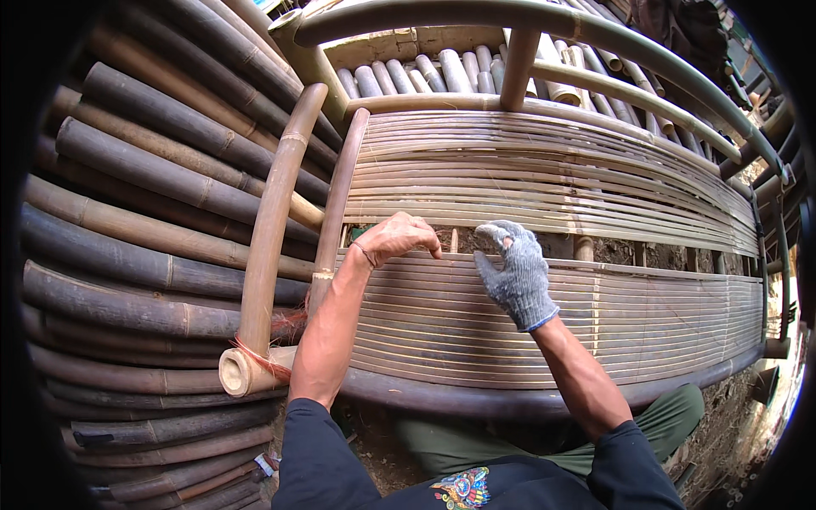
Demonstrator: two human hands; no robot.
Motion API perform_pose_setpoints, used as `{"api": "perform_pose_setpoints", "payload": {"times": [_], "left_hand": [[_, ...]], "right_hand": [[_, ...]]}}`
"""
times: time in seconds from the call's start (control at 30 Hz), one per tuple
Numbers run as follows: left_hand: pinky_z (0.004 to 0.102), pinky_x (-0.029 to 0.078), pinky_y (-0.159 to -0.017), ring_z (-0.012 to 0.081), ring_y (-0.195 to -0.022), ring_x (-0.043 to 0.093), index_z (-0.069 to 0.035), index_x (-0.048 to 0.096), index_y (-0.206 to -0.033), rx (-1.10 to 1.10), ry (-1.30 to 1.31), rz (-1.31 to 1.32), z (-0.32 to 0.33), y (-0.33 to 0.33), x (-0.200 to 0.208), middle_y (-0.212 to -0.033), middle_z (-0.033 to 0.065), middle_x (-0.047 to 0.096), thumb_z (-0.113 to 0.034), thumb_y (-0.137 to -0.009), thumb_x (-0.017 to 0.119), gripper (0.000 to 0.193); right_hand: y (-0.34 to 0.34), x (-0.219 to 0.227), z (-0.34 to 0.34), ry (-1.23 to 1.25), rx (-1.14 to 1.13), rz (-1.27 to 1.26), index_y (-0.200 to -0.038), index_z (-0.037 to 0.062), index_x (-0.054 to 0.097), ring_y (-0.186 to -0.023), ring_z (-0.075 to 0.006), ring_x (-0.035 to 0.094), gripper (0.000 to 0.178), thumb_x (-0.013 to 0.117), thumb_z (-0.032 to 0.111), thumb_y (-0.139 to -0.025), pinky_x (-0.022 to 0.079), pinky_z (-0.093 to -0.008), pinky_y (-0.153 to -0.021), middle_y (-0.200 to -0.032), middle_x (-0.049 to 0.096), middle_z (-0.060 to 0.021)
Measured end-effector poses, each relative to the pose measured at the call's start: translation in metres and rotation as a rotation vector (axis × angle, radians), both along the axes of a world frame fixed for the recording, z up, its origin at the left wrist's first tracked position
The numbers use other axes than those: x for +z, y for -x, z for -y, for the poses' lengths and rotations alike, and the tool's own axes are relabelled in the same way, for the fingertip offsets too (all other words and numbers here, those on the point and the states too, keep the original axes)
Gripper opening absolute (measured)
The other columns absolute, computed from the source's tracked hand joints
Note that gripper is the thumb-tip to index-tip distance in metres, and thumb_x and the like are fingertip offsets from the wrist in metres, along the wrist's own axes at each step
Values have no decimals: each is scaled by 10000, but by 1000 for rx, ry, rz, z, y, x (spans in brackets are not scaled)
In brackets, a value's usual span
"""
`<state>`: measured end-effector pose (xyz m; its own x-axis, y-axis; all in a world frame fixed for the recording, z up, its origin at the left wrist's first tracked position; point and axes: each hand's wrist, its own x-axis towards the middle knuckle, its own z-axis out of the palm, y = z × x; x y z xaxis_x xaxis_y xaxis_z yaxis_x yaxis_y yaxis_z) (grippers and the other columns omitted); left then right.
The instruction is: The person weaves thin bamboo strips into a large circular bamboo frame using both hands. They interlace the strips through the frame's vertical supports and press them down to secure the weave.
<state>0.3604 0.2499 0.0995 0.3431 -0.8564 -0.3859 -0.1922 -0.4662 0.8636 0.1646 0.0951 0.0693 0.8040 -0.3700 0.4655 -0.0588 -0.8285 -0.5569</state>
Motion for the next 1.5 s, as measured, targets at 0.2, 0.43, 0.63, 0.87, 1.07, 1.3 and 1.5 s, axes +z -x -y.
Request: {"api": "perform_pose_setpoints", "payload": {"times": [0.2, 0.43, 0.63, 0.87, 1.07, 1.3, 1.5], "left_hand": [[290, 463, -870, 157, -912, 603, 6, 768, -856, -123, 41, -226, 10, 17, 12, -924, 64, 685, -179, -833, 711, 195], [293, 533, -743, 182, -867, 634, -30, 562, -1324, 17, 420, 640, 2, 88, -4, -1079, 123, 642, -183, -915, 661, 447], [340, 526, -638, 243, -761, 607, -53, 654, -950, -267, 894, 652, 12, 211, 56, -876, 72, 617, -105, -840, 714, 136], [332, 522, -626, 228, -712, 601, -28, 664, -1003, -558, 913, 477, -15, 234, 62, -903, 75, 622, -130, -856, 719, 187], [433, 437, -988, 277, -1064, 620, -61, 672, -1125, 302, 352, 921, -40, 71, -11, -1141, 122, 664, -268, -987, 524, 290], [484, 336, -998, 290, -941, 643, -141, 725, -930, 129, -43, 795, -14, 42, -72, -882, 88, 712, -455, -1001, 470, 411], [453, 319, -926, 298, -855, 639, -136, 670, -791, 113, -58, 759, -9, 42, -73, -795, 103, 694, -420, -1000, 462, 409]], "right_hand": [[3, 2, -26, 4, 85, 30, -1062, 142, 701, -967, -303, 628, 258, 736, 216, -818, 487, -420, -864, -999, 669, -85], [164, 120, 0, -836, 266, -89, -915, 31, 661, -669, -199, 641, 71, 672, 99, -900, 509, -350, -557, -791, 662, -94], [150, 99, 35, -1124, -139, 129, -992, 5, 603, -671, -216, 663, 509, 347, 438, -1070, 582, -342, -609, -798, 614, -132], [40, 16, -20, -540, 331, -435, -1045, 38, 637, -658, -275, 669, 331, 545, 351, -988, 554, -405, -576, -758, 661, -139], [56, 93, 18, -242, 324, 122, -864, 55, 655, -897, -302, 677, 270, 478, 187, -1019, 531, -413, -820, -792, 675, -129], [45, 127, 50, -1424, 760, 397, -824, -8, 675, -524, -208, 614, 569, 416, 445, -1050, 575, -365, -620, -860, 714, -169], [39, 39, 77, 314, 135, -883, -725, -12, 682, -667, -336, 697, 536, 437, 362, -1021, 569, -441, -631, -731, 674, -238]]}}
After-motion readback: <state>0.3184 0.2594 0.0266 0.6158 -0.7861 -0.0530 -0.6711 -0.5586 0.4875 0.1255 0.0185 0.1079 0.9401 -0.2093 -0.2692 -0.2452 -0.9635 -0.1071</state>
